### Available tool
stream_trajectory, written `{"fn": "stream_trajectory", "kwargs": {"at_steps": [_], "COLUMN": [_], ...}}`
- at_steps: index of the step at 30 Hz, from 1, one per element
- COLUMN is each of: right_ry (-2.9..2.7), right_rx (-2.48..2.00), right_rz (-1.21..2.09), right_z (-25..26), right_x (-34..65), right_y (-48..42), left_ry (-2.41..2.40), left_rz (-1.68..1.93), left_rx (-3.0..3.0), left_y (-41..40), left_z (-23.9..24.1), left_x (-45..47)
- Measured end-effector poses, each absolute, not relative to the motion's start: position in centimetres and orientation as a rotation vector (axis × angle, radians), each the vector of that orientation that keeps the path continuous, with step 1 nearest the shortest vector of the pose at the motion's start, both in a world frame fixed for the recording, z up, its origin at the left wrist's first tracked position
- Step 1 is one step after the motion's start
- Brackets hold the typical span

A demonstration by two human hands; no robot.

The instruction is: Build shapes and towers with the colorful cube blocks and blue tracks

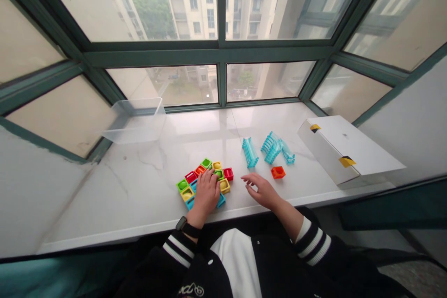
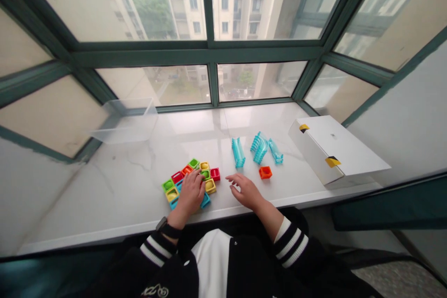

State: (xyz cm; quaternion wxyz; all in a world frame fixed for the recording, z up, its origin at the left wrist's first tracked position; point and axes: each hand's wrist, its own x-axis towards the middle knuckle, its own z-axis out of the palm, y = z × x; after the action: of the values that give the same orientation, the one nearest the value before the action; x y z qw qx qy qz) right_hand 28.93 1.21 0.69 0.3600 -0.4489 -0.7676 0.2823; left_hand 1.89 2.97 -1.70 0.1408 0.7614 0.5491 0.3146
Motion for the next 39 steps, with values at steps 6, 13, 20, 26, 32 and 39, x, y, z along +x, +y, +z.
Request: {"fn": "stream_trajectory", "kwargs": {"at_steps": [6,13,20,26,32,39], "right_ry": [-2.210,-2.191,-1.967,-1.726,-1.530,-1.863], "right_rx": [-1.150,-1.263,-1.251,-1.309,-1.154,-1.120], "right_rz": [0.817,0.780,0.892,0.902,1.168,0.643], "right_z": [-1.3,-1.9,-1.2,-0.2,-0.6,1.1], "right_x": [23.7,24.0,27.4,28.9,27.2,25.9], "right_y": [1.6,1.8,1.7,1.4,1.3,0.7], "left_ry": [1.564,1.578,1.640,1.509,1.194,1.165], "left_rz": [0.908,0.890,0.787,0.926,1.009,1.024], "left_rx": [2.164,2.217,2.361,2.265,2.180,1.914], "left_y": [3.0,3.1,3.2,3.5,1.5,0.2], "left_z": [-1.7,-2.1,-2.1,-1.6,1.7,2.6], "left_x": [1.8,1.8,1.6,0.7,2.2,4.9]}}
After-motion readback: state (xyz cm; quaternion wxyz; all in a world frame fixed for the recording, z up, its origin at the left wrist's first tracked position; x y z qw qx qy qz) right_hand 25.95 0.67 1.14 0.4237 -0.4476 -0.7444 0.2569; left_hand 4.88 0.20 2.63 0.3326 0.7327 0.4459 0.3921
